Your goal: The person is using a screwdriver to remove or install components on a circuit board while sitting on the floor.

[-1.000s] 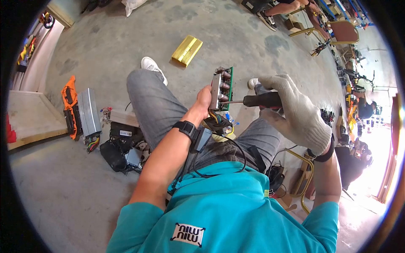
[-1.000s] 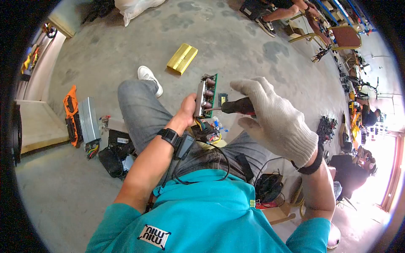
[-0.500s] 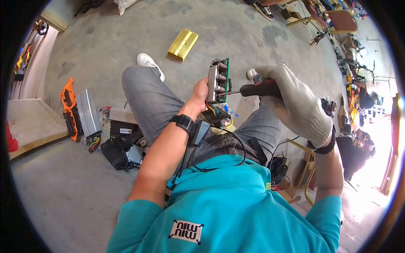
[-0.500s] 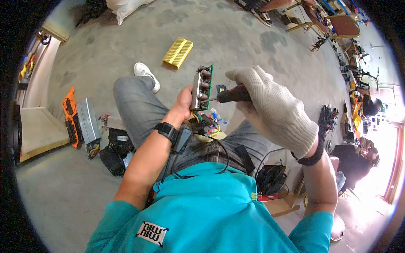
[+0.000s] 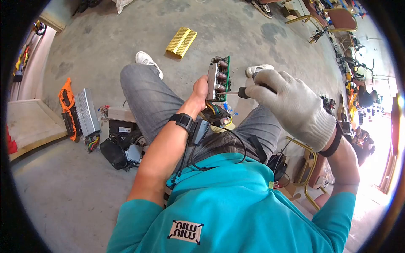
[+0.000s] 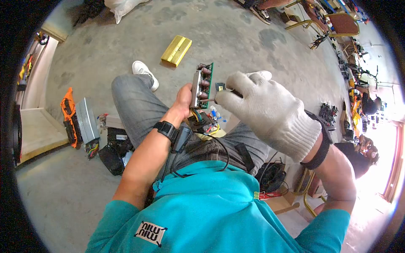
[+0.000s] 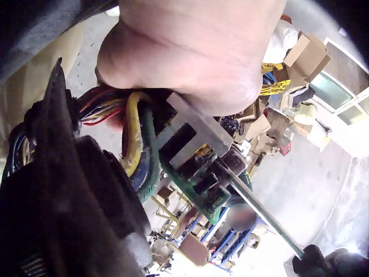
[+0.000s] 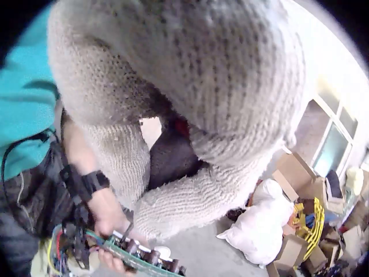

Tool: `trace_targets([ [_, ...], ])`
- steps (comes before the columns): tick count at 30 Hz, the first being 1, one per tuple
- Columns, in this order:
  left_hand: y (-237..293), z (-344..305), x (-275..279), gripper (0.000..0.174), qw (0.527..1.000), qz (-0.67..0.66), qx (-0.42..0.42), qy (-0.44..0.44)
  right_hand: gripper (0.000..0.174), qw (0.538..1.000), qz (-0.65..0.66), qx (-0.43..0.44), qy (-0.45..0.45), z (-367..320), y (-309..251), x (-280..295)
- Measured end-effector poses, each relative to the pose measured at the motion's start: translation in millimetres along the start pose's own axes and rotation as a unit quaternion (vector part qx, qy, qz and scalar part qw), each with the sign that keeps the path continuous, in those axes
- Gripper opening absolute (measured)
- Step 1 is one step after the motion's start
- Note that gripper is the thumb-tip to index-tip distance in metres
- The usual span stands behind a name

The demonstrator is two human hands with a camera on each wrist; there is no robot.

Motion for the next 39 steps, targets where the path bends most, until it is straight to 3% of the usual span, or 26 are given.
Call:
trace_targets([
  [2, -0.7, -3.1, -3.0, 0.038, 1.0, 0.005, -0.01, 0.018, 0.017, 0.996, -0.041, 0.017, -0.079, 4.8, -5.3, 3.2],
  [6, 0.2, -6.8, -4.8, 0.04, 0.998, 0.026, -0.04, 0.038, 0.015, 0.993, -0.029, 0.026, -0.112, 7.2, -8.0, -0.2],
  [8, 0.4, -7.9, -4.9, 0.041, 0.998, 0.039, -0.034, 0.041, 0.019, 0.982, 0.071, -0.141, -0.108, 13.1, -2.2, 2.0],
  [9, 1.6, -8.0, -5.6, 0.042, 0.997, 0.054, -0.037, 0.046, 0.024, 0.982, 0.08, -0.14, -0.096, 14.3, -0.1, -0.3],
  [12, 5.1, -12.2, -9.3, 0.044, 0.996, 0.062, -0.043, 0.055, 0.033, 0.899, 0.149, -0.374, -0.174, 12.8, 18.6, -0.4],
  [15, 8.0, -16.5, -9.1, 0.044, 0.995, 0.076, -0.051, 0.047, 0.037, 0.891, 0.185, -0.403, -0.097, 5.0, 14.1, 5.3],
  [16, 8.7, -18.5, -10.7, 0.044, 0.994, 0.083, -0.054, 0.043, 0.037, 0.891, 0.183, -0.404, -0.096, 3.0, 14.8, 8.2],
  [18, 8.6, -17.6, -11.2, 0.045, 0.995, 0.084, -0.044, 0.032, 0.038, 0.924, 0.219, -0.297, -0.103, 7.4, 14.6, 14.7],
  [19, 7.2, -15.1, -10.8, 0.044, 0.997, 0.067, -0.037, 0.033, 0.038, 0.924, 0.22, -0.295, -0.105, 7.5, 14.0, 15.8],
  [21, 7.3, -14.0, -10.9, 0.043, 0.998, 0.049, -0.03, 0.034, 0.042, 0.969, 0.171, -0.158, -0.081, 5.9, 6.5, 20.1],
  [22, 8.2, -15.0, -11.3, 0.042, 0.998, 0.05, -0.032, 0.032, 0.042, 0.969, 0.171, -0.158, -0.082, 4.8, 7.2, 18.8],
  [25, 5.7, -10.5, -8.5, 0.042, 0.998, 0.05, -0.029, 0.028, 0.042, 0.996, 0.023, 0.002, -0.085, 3.8, 4.5, 12.4],
  [29, 9.5, -17.5, -11.0, 0.041, 0.999, 0.028, -0.018, 0.024, 0.034, 0.992, 0.0, -0.019, -0.126, 5.8, 4.7, 9.7],
  [31, 10.1, -21.5, -13.3, 0.038, 0.999, 0.025, -0.017, 0.021, 0.029, 0.964, 0.103, -0.219, -0.105, 3.1, 8.8, 6.3],
  [34, 11.7, -19.5, -11.7, 0.04, 0.997, 0.06, -0.02, 0.039, 0.026, 0.947, 0.168, -0.272, -0.032, 5.7, 10.8, 6.5],
  [38, 5.5, -9.4, -8.2, 0.039, 0.998, 0.044, -0.03, 0.021, 0.038, 0.98, 0.139, -0.143, 0.002, 9.7, 4.4, 13.5],
  [39, 5.6, -9.8, -8.7, 0.038, 0.998, 0.046, -0.019, 0.033, 0.038, 0.979, 0.141, -0.147, 0.001, 8.2, 5.3, 11.7],
])
Point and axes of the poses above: each hand's wrist, its own z-axis towards the middle knuckle, its own x-axis out of the back of the hand, y = z × x, the point moved 2 cm from there along z, towards the middle knuckle, and after that the axes turned 14 degrees about y, right-handed, at the moved point
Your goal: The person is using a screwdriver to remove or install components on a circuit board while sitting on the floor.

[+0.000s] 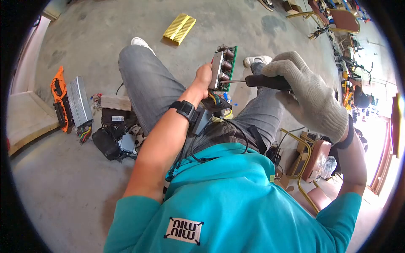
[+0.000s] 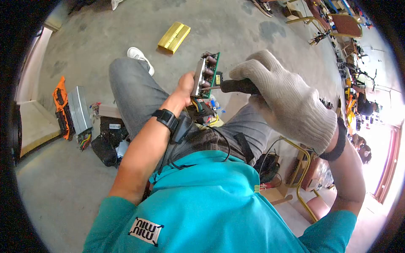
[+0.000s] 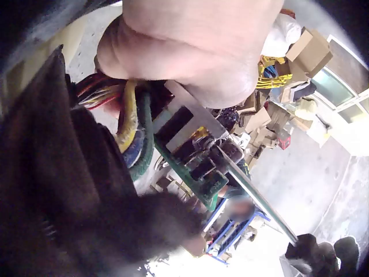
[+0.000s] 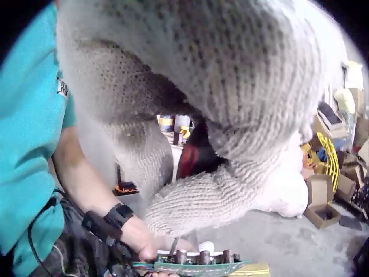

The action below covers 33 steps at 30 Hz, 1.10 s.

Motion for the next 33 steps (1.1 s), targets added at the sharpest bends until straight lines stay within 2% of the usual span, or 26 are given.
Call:
trace_targets([
  [3, -4.1, 4.9, 0.5, 0.037, 1.0, -0.009, 0.022, 0.005, 0.042, 0.999, -0.04, 0.011, -0.008, -2.4, 7.3, -3.4],
  [6, -0.9, 4.5, 0.6, 0.037, 0.999, -0.03, 0.017, 0.003, 0.035, 0.999, 0.018, -0.019, 0.022, -2.4, 10.1, -6.3],
  [8, -1.1, 3.9, 0.7, 0.037, 1.0, -0.014, 0.012, -0.003, 0.028, 0.993, 0.0, -0.116, -0.001, -1.8, 9.8, -8.4],
  [9, -2.0, 3.6, 1.3, 0.038, 1.0, -0.007, 0.011, -0.007, 0.028, 0.993, 0.001, -0.116, 0.0, -2.5, 9.6, -9.4],
  [11, -2.1, 4.1, 2.5, 0.037, 1.0, -0.01, 0.014, -0.005, 0.027, 0.975, 0.013, -0.219, -0.016, -3.9, 14.2, -11.5],
  [12, -2.8, 5.1, 3.4, 0.037, 1.0, -0.014, 0.017, -0.004, 0.027, 0.975, 0.014, -0.22, -0.015, -7.7, 18.0, -14.5],
  [14, -6.3, 12.4, 5.4, 0.037, 0.999, -0.041, 0.024, -0.017, 0.029, 0.992, 0.044, -0.094, 0.077, -16.5, 24.1, -18.4],
  [16, -4.6, 8.7, 2.5, 0.037, 0.997, -0.066, 0.033, -0.03, 0.029, 0.992, 0.051, -0.071, 0.09, -17.7, 23.9, -19.0],
  [17, -4.3, 6.9, 2.3, 0.037, 0.998, -0.047, 0.03, -0.007, 0.029, 0.992, 0.058, -0.046, 0.103, -18.0, 22.9, -19.1],
  [21, -0.5, 0.1, 0.1, 0.037, 1.0, -0.004, 0.019, 0.019, 0.031, 0.989, 0.062, -0.084, 0.106, -17.1, 14.5, -17.9],
  [23, -4.3, 6.3, 2.3, 0.037, 1.0, -0.009, 0.024, 0.016, 0.035, 0.982, 0.065, -0.169, 0.059, -17.2, 17.6, -16.9],
  [24, -4.1, 6.9, 1.4, 0.038, 0.999, -0.016, 0.029, 0.012, 0.035, 0.982, 0.065, -0.169, 0.06, -17.9, 20.0, -17.4],
  [26, -4.3, 7.4, 1.9, 0.037, 0.999, -0.02, 0.034, 0.01, 0.034, 0.988, 0.088, -0.105, 0.076, -19.6, 24.8, -19.7],
  [27, -4.4, 7.3, 2.0, 0.037, 0.999, -0.024, 0.039, 0.009, 0.034, 0.988, 0.089, -0.104, 0.076, -20.9, 27.1, -20.1],
  [29, -3.7, 7.1, 3.9, 0.036, 0.999, -0.021, 0.035, 0.005, 0.032, 0.993, 0.059, -0.012, 0.104, -22.4, 26.4, -19.4],
  [30, -2.4, 6.0, 3.6, 0.037, 0.999, -0.017, 0.032, -0.001, 0.032, 0.993, 0.058, -0.013, 0.104, -22.4, 21.9, -20.0],
  [32, -1.6, 4.0, 1.2, 0.036, 1.0, -0.002, 0.024, 0.007, 0.029, 0.983, 0.057, -0.129, 0.116, -21.9, 13.8, -19.9],
  [33, -1.8, 2.6, 0.6, 0.036, 1.0, 0.012, 0.015, 0.015, 0.029, 0.983, 0.058, -0.13, 0.116, -20.3, 13.2, -17.7],
])
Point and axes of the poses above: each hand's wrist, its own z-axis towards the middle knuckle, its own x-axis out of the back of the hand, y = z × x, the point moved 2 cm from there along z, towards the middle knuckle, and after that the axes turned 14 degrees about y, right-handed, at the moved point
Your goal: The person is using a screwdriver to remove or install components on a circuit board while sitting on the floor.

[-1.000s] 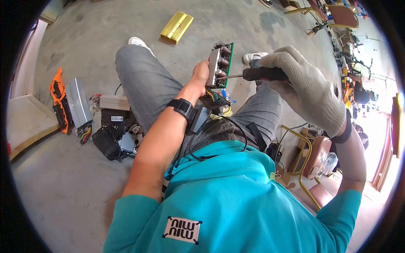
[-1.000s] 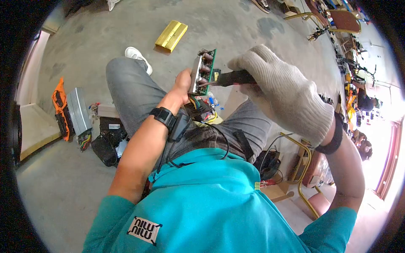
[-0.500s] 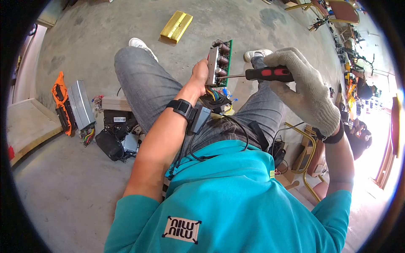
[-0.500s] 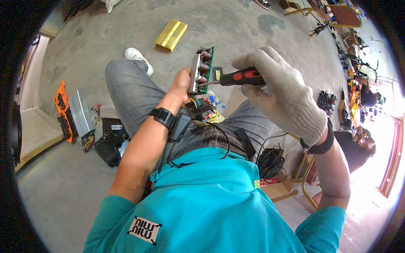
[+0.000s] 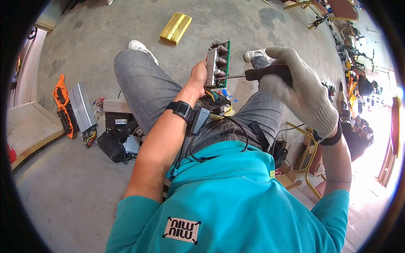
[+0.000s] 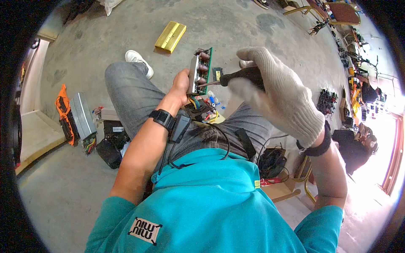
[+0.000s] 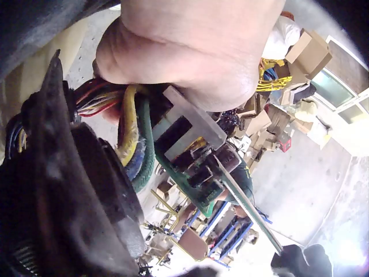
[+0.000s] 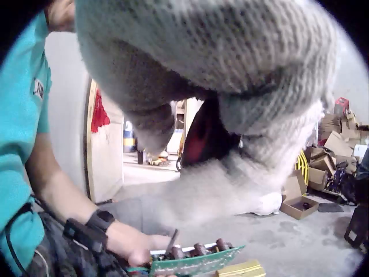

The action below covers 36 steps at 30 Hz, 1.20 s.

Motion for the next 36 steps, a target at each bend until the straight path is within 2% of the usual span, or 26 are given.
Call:
trace_targets([
  [2, 0.8, -2.4, -2.0, 0.035, 1.0, -0.01, 0.004, -0.004, 0.033, 0.99, 0.027, -0.123, -0.069, 3.7, 3.6, 0.1],
  [3, 1.4, -2.5, -1.9, 0.034, 1.0, -0.021, 0.009, -0.006, 0.033, 0.99, 0.027, -0.122, -0.069, 3.8, 7.5, 0.0],
  [5, 1.6, -3.1, -1.2, 0.034, 1.0, -0.018, 0.004, -0.003, 0.031, 0.997, 0.04, 0.041, -0.052, 0.4, 11.8, 1.2],
  [9, -1.7, 2.3, 0.7, 0.034, 0.999, -0.035, 0.015, -0.019, 0.028, 0.998, 0.062, 0.02, -0.009, -0.2, 1.6, -3.1],
  [11, -1.7, 1.2, 2.2, 0.036, 1.0, -0.019, 0.008, -0.009, 0.031, 0.994, 0.065, -0.083, -0.037, 1.9, 2.7, -1.2],
  [12, -1.5, 1.3, 2.9, 0.037, 1.0, -0.005, -0.002, 0.003, 0.031, 0.994, 0.063, -0.085, -0.034, 2.0, 6.2, -0.5],
  [14, -2.1, 5.2, 4.6, 0.038, 1.0, -0.006, -0.004, -0.013, 0.032, 0.997, 0.023, 0.068, -0.031, 2.2, 9.4, 1.6],
  [16, -0.3, 2.9, 2.7, 0.038, 0.999, -0.02, -0.005, -0.027, 0.029, 0.996, 0.024, 0.083, -0.019, 0.0, 8.4, 2.4],
  [17, -1.5, 0.9, 3.5, 0.038, 1.0, -0.002, 0.0, -0.001, 0.026, 0.995, 0.027, 0.101, -0.008, 0.3, 5.9, 1.9],
  [18, 0.7, -4.2, 1.2, 0.038, 1.0, 0.0, 0.002, -0.002, 0.026, 0.995, 0.027, 0.097, -0.007, 0.2, 0.4, 1.2],
  [20, 3.5, -9.6, -1.5, 0.038, 1.0, 0.001, -0.008, 0.016, 0.025, 0.999, 0.029, -0.015, -0.007, -1.2, -6.9, 1.0],
  [21, 1.0, -4.8, 0.6, 0.038, 1.0, 0.003, -0.007, 0.016, 0.025, 0.999, 0.029, -0.017, -0.006, -1.1, -1.7, 0.1],
  [23, -4.3, 7.9, 5.5, 0.036, 1.0, -0.02, 0.01, -0.018, 0.037, 0.997, -0.008, 0.075, -0.018, 0.1, 10.2, -2.7],
  [26, -1.2, 1.2, 4.6, 0.037, 1.0, -0.003, 0.017, -0.005, 0.038, 0.991, 0.032, 0.12, -0.049, 0.7, 6.9, 3.4],
  [30, -1.3, -0.3, 3.7, 0.039, 1.0, -0.013, 0.009, 0.002, 0.033, 0.998, 0.012, 0.063, -0.017, -5.1, 2.4, -2.6],
  [32, 0.7, -0.1, 3.5, 0.039, 1.0, -0.014, 0.006, -0.024, 0.032, 0.999, 0.043, -0.017, -0.014, -3.6, 8.2, -4.8],
  [36, -0.7, -0.7, 1.7, 0.04, 0.999, -0.026, 0.009, -0.032, 0.031, 0.998, 0.013, 0.052, -0.039, -4.1, 11.1, 0.1],
])
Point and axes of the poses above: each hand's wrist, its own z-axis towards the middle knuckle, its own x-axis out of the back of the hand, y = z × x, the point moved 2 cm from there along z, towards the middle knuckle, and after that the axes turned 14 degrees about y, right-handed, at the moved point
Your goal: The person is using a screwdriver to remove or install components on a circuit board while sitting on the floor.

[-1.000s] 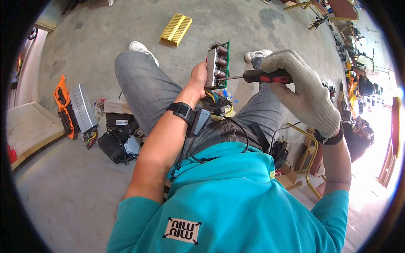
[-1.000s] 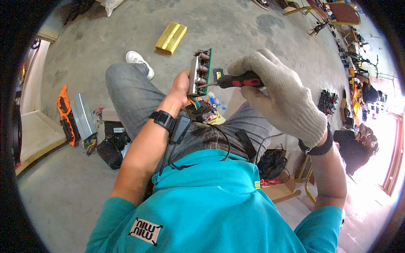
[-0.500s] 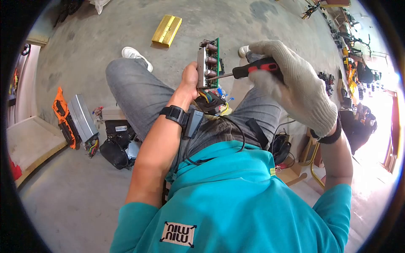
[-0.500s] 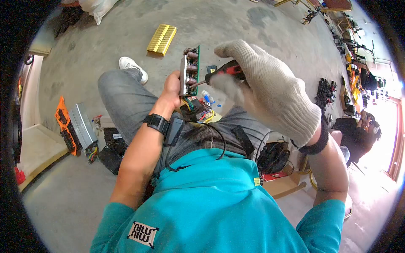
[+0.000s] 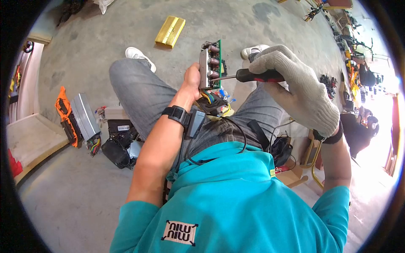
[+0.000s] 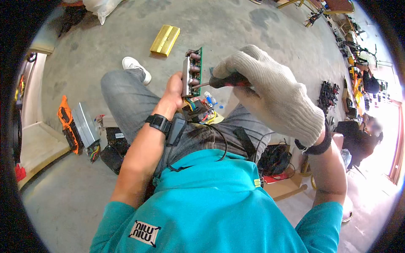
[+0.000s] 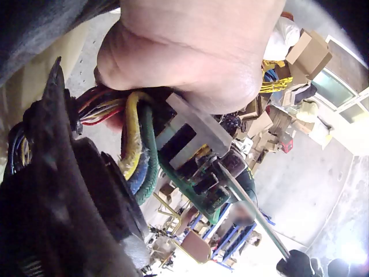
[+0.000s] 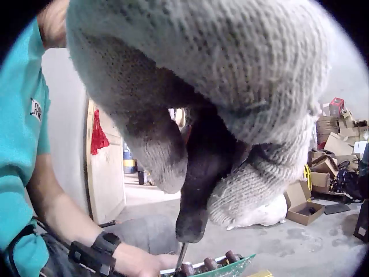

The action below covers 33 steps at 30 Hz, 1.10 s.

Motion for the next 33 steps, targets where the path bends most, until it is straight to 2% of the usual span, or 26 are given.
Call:
trace_targets([
  [2, 3.2, -9.9, -6.5, 0.033, 0.998, 0.016, 0.008, 0.066, 0.027, 0.998, 0.018, 0.042, 0.046, -0.3, -1.1, 0.2],
  [3, 3.1, -7.2, -4.4, 0.033, 0.998, 0.016, 0.009, 0.066, 0.027, 0.998, 0.018, 0.041, 0.046, 0.7, -4.4, 0.8],
  [5, 0.5, 2.2, 0.9, 0.034, 1.0, 0.006, 0.02, 0.014, 0.032, 0.996, -0.032, -0.085, 0.007, 1.2, -8.1, 1.3],
  [6, -0.8, 5.5, 2.1, 0.034, 1.0, 0.008, 0.02, 0.012, 0.032, 0.996, -0.033, -0.086, 0.01, 0.6, -4.5, 1.2],
  [9, -2.3, 9.6, 4.3, 0.034, 0.998, -0.037, 0.036, -0.027, 0.036, 0.999, -0.005, -0.054, 0.002, 2.5, 8.8, -0.7],
  [11, -2.9, 6.2, 2.0, 0.034, 0.999, -0.025, 0.029, -0.012, 0.031, 0.997, 0.019, 0.059, 0.034, 3.3, 7.2, 1.3],
  [12, -2.6, 3.2, 1.1, 0.034, 0.999, -0.026, 0.029, -0.012, 0.031, 0.997, 0.019, 0.059, 0.033, 2.4, 4.4, -1.6],
  [14, -0.1, -1.4, -0.8, 0.037, 0.999, -0.006, 0.001, 0.037, 0.026, 0.996, 0.039, -0.004, 0.076, 1.0, -1.6, -5.7],
  [15, -1.7, 4.9, 2.7, 0.037, 0.999, -0.006, 0.002, 0.036, 0.026, 0.996, 0.038, -0.005, 0.077, 1.5, -3.0, -4.3],
  [17, -7.8, 20.9, 13.3, 0.037, 0.998, -0.03, 0.02, -0.049, 0.026, 0.994, -0.01, -0.105, 0.037, 1.5, -1.6, -3.1],
  [18, -6.7, 17.7, 10.6, 0.037, 0.998, -0.029, 0.019, -0.049, 0.026, 0.994, -0.01, -0.104, 0.038, 0.9, -0.3, -2.7],
  [20, -4.8, 11.7, 6.9, 0.037, 1.0, -0.02, 0.012, -0.012, 0.028, 0.997, 0.047, -0.039, 0.037, 0.9, 2.3, -2.1],
  [21, -3.7, 8.6, 6.0, 0.037, 1.0, -0.02, 0.012, -0.011, 0.028, 0.997, 0.047, -0.039, 0.037, 0.9, 4.5, -2.4],
  [23, -1.1, 2.9, 4.1, 0.036, 1.0, -0.003, 0.012, -0.015, 0.028, 0.996, 0.083, 0.015, 0.04, 1.1, 4.7, -3.2],
  [27, -4.8, 11.7, 4.2, 0.033, 1.0, -0.011, 0.018, -0.006, 0.027, 0.995, 0.066, 0.007, 0.07, 1.3, -4.0, -3.2],
  [29, -3.3, 8.8, 5.8, 0.034, 1.0, -0.019, 0.013, -0.007, 0.029, 0.998, -0.001, -0.048, 0.038, 0.4, -2.6, -2.4],
  [33, -4.4, 12.9, 9.6, 0.035, 0.999, -0.022, 0.017, -0.031, 0.028, 0.999, -0.006, -0.006, 0.045, 1.0, 5.5, -4.0],
])
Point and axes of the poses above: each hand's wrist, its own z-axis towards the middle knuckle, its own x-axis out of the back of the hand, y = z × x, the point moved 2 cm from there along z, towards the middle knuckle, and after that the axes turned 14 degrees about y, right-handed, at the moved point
